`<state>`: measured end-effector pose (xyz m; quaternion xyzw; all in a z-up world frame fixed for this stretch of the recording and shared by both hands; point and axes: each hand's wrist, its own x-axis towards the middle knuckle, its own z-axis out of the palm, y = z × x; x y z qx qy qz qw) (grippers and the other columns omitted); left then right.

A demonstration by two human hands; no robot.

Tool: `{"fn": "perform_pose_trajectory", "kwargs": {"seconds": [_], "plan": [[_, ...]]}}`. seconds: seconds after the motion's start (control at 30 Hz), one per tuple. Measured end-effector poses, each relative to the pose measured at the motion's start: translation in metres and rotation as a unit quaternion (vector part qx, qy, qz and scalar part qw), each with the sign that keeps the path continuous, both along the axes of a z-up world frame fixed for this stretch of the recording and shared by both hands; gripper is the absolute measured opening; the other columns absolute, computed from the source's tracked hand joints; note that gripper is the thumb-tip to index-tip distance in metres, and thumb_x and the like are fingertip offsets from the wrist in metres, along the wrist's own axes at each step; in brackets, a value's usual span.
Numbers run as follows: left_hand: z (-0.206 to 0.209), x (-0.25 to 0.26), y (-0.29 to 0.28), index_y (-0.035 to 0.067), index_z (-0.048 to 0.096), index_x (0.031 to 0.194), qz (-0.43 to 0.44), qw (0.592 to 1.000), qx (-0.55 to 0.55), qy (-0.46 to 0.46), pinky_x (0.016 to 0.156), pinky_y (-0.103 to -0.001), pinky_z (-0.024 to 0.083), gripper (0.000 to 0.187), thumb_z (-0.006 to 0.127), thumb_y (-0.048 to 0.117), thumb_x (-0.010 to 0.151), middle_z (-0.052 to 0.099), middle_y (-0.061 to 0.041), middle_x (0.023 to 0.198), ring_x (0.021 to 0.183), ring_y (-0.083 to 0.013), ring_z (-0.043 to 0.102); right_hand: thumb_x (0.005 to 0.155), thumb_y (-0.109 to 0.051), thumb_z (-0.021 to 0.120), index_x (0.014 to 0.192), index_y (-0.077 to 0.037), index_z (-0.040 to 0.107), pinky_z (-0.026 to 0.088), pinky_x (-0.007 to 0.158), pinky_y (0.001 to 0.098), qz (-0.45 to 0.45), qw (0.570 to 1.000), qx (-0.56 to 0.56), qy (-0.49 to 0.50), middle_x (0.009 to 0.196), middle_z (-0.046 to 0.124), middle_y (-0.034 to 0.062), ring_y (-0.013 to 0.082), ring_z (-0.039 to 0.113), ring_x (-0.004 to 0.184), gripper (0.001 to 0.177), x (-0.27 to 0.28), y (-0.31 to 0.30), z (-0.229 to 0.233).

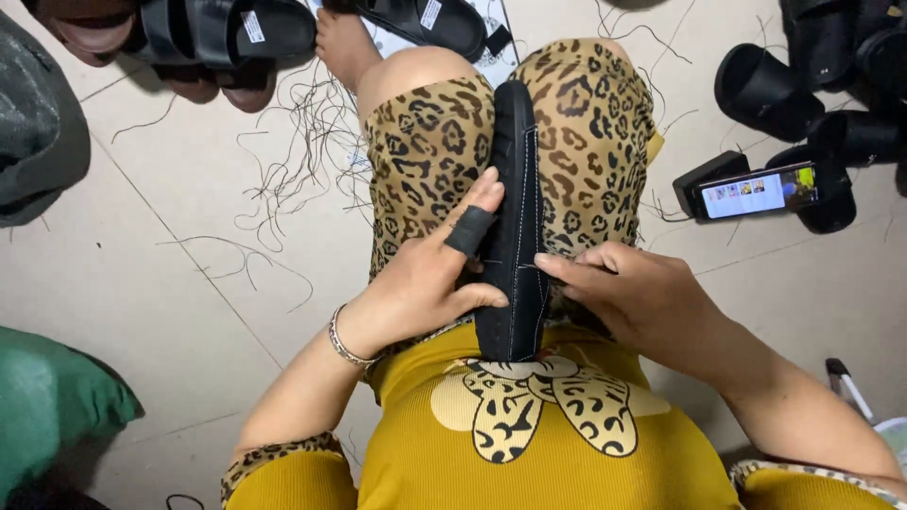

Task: Hand-sewing the upper part of a black sandal to its base using a needle and thread.

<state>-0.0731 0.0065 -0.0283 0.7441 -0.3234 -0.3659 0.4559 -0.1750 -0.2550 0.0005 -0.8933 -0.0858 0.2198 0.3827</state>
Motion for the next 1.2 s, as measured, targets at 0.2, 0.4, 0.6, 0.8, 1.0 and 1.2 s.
{"fn": "perform_pose_trajectory", "kwargs": {"seconds": [0.2,0.4,0.6,0.8,1.0,1.2], "plan": [[-0.01,-0.002,-0.001,0.007,0.021,0.16,-0.01,0.999,0.027,-0.037,0.109,-0.035,0.052,0.11,0.089,0.031,0.077,0.023,-0.015,0.17,0.149,-0.0295,0.048,0.088,-0.014,0.07,0.131,-0.025,0.07,0.042,0.044,0.0285,0.039,0.991,-0.084,-0.092,0.087,0.065,-0.0011,0.0142,0.056,0.056,0.045,0.005,0.005,0.003],[-0.019,-0.012,-0.001,0.011,0.015,0.162,0.03,0.997,0.03,-0.071,0.059,-0.03,0.052,0.118,0.09,0.04,0.076,0.075,-0.013,0.113,0.066,-0.0167,0.066,0.09,-0.039,0.06,0.152,-0.043,0.038,0.05,0.04,0.0364,0.151,0.939,-0.27,0.148,0.087,0.056,0.0024,0.0202,0.058,0.045,0.067,0.011,0.013,0.019],[-0.031,-0.019,-0.001,0.01,0.011,0.164,0.033,0.992,0.033,-0.115,0.055,-0.028,0.05,0.12,0.084,0.053,0.08,0.074,-0.011,0.103,0.064,-0.0151,0.063,0.088,-0.032,0.061,0.151,-0.034,0.047,0.044,0.03,0.0338,0.155,0.947,-0.271,0.071,0.079,0.058,0.0039,0.0176,0.054,0.035,0.064,0.013,0.013,0.02],[-0.039,-0.018,0.002,0.012,0.015,0.164,0.05,0.992,0.011,-0.116,0.057,-0.029,0.05,0.121,0.089,0.049,0.077,0.073,-0.008,0.092,0.065,-0.016,0.065,0.097,-0.019,0.066,0.107,-0.01,0.066,0.044,0.042,0.0283,0.077,0.98,-0.125,-0.135,0.085,0.067,-0.0003,0.0158,0.057,0.05,0.013,0.039,0.025,0.01],[-0.021,-0.021,-0.001,0.006,0.015,0.162,0.062,0.989,-0.033,-0.132,0.109,-0.034,0.057,0.118,0.085,0.05,0.078,0.043,-0.017,0.164,0.143,-0.0292,0.06,0.096,-0.014,0.067,0.113,-0.001,0.059,0.05,0.047,0.0322,0.031,0.982,-0.073,-0.169,0.087,0.075,0.0106,0.0211,0.069,0.06,0.023,0.037,0.025,0.002],[-0.021,-0.017,0.031,0.006,0.078,0.088,0.133,0.983,-0.124,0.004,0.075,-0.032,0.061,0.013,0.076,0.018,0.09,0.074,-0.007,0.097,0.079,-0.024,0.075,0.101,-0.029,0.063,0.134,-0.013,0.059,0.059,0.059,0.0398,-0.02,0.99,-0.019,-0.14,0.081,0.072,0.0091,0.0288,0.073,0.063,0.037,0.014,0.012,-0.024]]}}
